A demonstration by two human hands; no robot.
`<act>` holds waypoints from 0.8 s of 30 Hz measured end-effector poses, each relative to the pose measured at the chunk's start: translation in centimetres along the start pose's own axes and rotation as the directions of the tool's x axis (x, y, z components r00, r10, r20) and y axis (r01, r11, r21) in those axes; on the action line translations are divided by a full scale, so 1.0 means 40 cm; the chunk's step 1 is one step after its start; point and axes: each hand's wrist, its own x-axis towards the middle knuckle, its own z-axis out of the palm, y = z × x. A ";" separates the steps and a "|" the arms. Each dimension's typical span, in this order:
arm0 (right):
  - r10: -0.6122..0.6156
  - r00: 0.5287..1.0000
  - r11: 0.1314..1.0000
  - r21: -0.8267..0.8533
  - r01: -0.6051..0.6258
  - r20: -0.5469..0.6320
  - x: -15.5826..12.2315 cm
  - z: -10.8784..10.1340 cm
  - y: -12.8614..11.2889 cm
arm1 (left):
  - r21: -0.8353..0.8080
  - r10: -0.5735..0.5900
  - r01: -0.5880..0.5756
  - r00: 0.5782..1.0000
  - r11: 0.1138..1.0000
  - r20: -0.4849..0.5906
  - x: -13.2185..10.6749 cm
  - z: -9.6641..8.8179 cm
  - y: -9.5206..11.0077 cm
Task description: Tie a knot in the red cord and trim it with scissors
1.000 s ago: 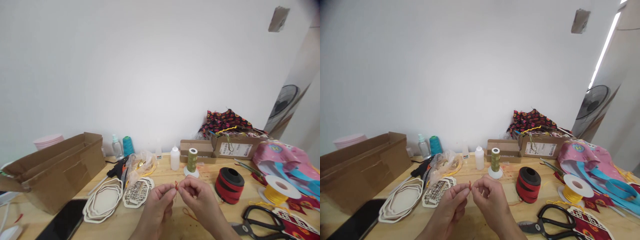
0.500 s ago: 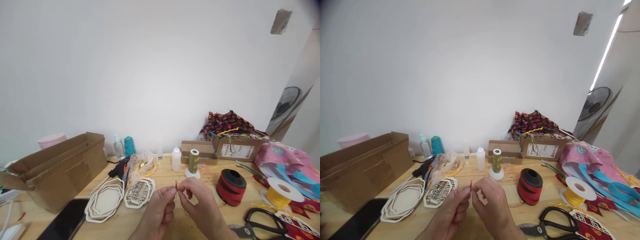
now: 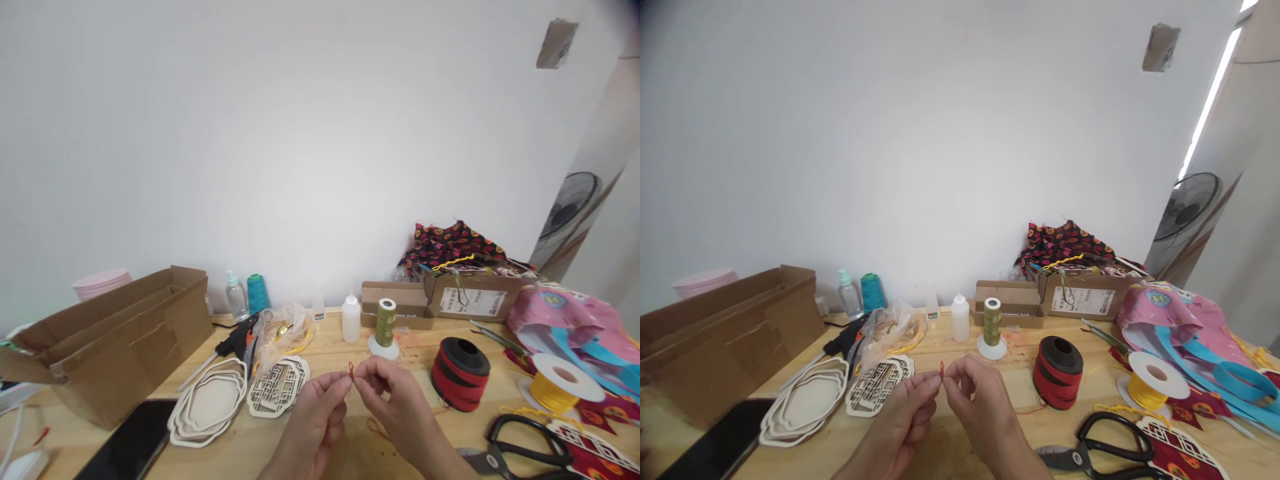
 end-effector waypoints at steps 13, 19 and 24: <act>0.178 0.981 0.941 0.281 -0.191 0.071 0.003 -0.008 -0.017 | -0.040 0.006 -0.007 1.000 0.999 -0.008 -0.005 0.005 0.009; -0.004 1.000 0.997 0.075 0.006 -0.016 -0.004 -0.004 -0.011 | -0.056 0.000 0.001 1.000 0.998 0.016 -0.009 0.005 0.009; -0.061 0.997 0.995 0.078 0.065 -0.047 -0.002 -0.009 -0.010 | -0.063 -0.009 0.011 0.999 0.998 0.033 -0.007 0.002 0.007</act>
